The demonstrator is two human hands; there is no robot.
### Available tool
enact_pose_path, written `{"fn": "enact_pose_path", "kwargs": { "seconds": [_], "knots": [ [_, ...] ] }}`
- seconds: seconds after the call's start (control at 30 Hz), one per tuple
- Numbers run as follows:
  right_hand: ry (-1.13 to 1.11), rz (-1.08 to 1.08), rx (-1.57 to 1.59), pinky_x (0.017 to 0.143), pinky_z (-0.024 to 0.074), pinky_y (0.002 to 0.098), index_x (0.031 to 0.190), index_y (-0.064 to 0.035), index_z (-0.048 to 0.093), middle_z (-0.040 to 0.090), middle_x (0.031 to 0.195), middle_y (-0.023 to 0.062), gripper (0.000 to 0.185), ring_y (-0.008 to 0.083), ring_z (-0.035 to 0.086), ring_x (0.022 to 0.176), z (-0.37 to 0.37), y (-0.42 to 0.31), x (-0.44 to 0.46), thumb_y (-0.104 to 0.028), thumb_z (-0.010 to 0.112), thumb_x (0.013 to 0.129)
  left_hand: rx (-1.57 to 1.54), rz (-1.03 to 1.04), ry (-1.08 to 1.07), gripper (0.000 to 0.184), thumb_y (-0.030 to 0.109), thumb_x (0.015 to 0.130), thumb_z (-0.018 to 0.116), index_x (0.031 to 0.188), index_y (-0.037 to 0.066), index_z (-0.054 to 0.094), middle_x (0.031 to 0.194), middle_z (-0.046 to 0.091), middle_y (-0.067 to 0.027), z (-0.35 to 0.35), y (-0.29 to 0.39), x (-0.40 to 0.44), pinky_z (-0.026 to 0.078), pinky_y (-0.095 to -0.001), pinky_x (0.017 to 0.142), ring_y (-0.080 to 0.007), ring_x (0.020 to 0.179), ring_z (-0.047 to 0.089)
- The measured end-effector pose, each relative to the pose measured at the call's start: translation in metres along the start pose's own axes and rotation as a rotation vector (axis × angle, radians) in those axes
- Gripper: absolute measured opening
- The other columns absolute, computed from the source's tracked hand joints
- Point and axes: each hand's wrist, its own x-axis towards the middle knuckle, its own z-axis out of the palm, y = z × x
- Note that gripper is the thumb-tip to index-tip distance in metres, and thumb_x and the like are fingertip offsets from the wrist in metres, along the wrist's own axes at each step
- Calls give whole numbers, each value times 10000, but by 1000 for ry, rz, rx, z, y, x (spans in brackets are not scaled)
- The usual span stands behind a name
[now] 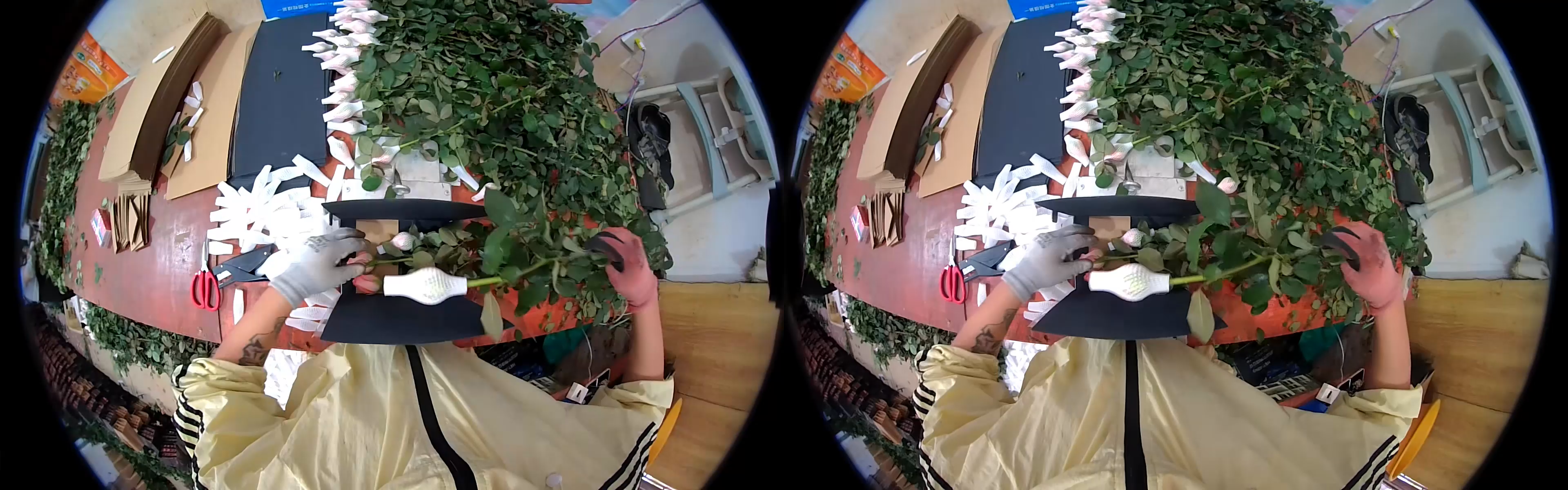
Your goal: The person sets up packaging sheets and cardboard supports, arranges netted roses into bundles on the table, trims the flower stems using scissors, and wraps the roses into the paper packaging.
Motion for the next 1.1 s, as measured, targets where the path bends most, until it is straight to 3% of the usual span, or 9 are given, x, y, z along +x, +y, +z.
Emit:
{"fn": "enact_pose_path", "kwargs": {
  "seconds": [0.3,0.43,0.5,0.53,0.7,0.8,0.87,0.9,1.1],
  "knots": [
    [-387,-200,74,902,443,389,1102,-110,612,586,1136,132,402,299,565,1028,118,9,24,-124,591,702,52,-97,20,260,275,792,643,985,106,683,984,599,-111,34,-21,0,474,-378,809,-296,901,589],
    [-454,-341,-221,691,495,384,923,-101,583,595,914,128,205,279,609,764,101,-33,58,-136,534,727,18,-99,13,278,259,772,664,1004,106,683,965,602,-108,29,-18,2,477,-376,802,-294,889,591],
    [-389,-379,-87,728,493,382,1035,-92,600,597,1035,126,322,294,602,827,89,-72,72,-144,594,717,-30,-122,12,282,248,766,669,1009,106,683,964,602,-109,32,-20,1,479,-376,794,-294,890,591],
    [-648,-367,-141,713,496,364,1021,-88,605,600,1036,121,313,279,608,840,73,-110,87,-155,597,715,-58,-147,6,286,238,760,674,1013,105,682,964,602,-109,31,-20,0,481,-376,786,-294,890,591],
    [-201,-475,28,817,474,386,1196,-34,512,557,1140,145,481,248,605,945,145,-156,95,-206,619,760,7,-139,-2,248,186,752,701,985,101,698,978,602,-109,30,-19,-1,492,-361,780,-290,876,607],
    [-223,-548,-192,787,490,399,1213,27,487,583,1113,162,476,265,616,939,201,-150,126,-147,575,778,-26,-112,-1,274,202,742,707,999,108,698,964,603,-113,32,-20,-1,488,-359,776,-289,868,603],
    [-559,-337,-95,743,507,391,1237,52,463,614,1047,185,465,278,629,920,217,-155,141,-96,517,799,42,-52,22,279,235,746,697,999,117,698,949,598,-101,35,-24,-1,483,-360,763,-278,861,597],
    [-347,-468,-107,690,517,371,1169,48,493,642,935,183,375,277,649,854,216,-156,140,-80,477,817,107,2,39,287,268,750,688,999,127,697,934,593,-88,36,-25,-2,477,-361,749,-266,854,590],
    [-466,-381,-200,651,488,384,1141,8,524,628,841,133,394,288,624,778,200,-177,151,-155,502,783,87,-3,47,264,267,753,679,988,152,706,872,578,-76,32,-27,-5,468,-355,731,-245,826,581]
  ]
}}
